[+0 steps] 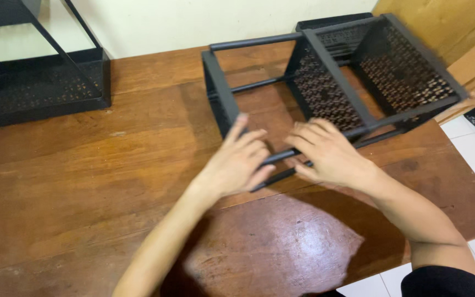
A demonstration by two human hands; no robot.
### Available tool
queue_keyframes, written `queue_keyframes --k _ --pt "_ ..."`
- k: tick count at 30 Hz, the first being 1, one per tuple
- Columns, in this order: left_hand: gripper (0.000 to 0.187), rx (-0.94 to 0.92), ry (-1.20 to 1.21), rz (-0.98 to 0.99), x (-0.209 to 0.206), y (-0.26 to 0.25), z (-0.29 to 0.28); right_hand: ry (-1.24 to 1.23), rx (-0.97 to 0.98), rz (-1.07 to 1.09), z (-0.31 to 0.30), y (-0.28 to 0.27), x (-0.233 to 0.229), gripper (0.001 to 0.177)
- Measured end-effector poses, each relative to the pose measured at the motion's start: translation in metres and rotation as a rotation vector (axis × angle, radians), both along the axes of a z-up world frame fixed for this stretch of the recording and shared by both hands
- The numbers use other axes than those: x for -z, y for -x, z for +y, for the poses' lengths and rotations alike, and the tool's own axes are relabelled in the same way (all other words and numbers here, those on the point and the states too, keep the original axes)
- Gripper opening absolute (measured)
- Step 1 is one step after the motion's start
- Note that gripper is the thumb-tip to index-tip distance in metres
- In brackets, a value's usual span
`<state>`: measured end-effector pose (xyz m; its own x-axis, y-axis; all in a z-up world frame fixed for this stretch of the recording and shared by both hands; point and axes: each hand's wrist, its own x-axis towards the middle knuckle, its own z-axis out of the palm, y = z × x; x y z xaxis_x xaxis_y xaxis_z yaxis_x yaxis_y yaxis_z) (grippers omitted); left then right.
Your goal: The person assembles a black metal shelving unit by inserting rods into perforated side panels and securing them by hand. The person repeatedly adjusts and repositions the frame to align and tighten the connections.
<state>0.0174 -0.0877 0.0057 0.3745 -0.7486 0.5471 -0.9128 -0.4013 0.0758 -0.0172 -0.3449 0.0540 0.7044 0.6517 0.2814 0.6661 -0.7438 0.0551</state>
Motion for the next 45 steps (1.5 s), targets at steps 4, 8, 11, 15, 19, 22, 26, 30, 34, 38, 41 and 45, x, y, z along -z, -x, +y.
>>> queue_keyframes --k 4,8,11,15,19,22,26,30,34,38,41,45 --pt "0.027 0.175 0.092 0.101 -0.005 -0.007 -0.017 0.085 0.17 0.291 0.003 -0.011 0.009 0.028" --pt "0.024 0.19 0.104 0.132 -0.006 -0.007 -0.015 -0.103 0.101 0.132 0.001 -0.008 0.025 0.025" --pt "0.024 0.204 0.089 0.135 -0.006 -0.011 -0.015 -0.08 0.11 -0.013 0.002 -0.011 0.027 0.03" --pt "0.024 0.236 0.09 0.136 -0.003 -0.018 -0.015 0.091 0.171 0.494 -0.007 -0.031 0.01 0.03" --pt "0.023 0.233 0.092 0.138 -0.002 -0.019 -0.013 0.102 0.181 0.444 -0.004 -0.03 0.013 0.028" --pt "0.024 0.226 0.114 0.115 -0.004 -0.018 -0.013 -0.026 0.139 0.093 0.002 -0.018 0.025 0.025" --pt "0.024 0.235 0.078 0.139 -0.003 -0.021 -0.02 0.072 0.202 0.247 -0.01 -0.024 0.024 0.031" --pt "0.023 0.24 0.086 0.129 -0.001 -0.019 -0.019 0.115 0.134 0.41 -0.011 -0.027 0.021 0.025" --pt "0.025 0.251 0.112 0.132 -0.002 -0.021 -0.018 -0.006 0.164 0.073 -0.003 -0.022 0.024 0.022" --pt "0.023 0.269 0.093 0.148 0.0 -0.024 -0.018 0.118 0.166 0.44 -0.013 -0.025 0.025 0.03" --pt "0.021 0.289 0.072 0.178 0.001 -0.027 -0.009 0.105 0.152 0.313 -0.016 -0.026 0.027 0.034" --pt "0.02 0.271 0.14 0.183 0.0 -0.032 0.018 0.157 0.211 0.2 -0.015 -0.022 0.028 0.036"
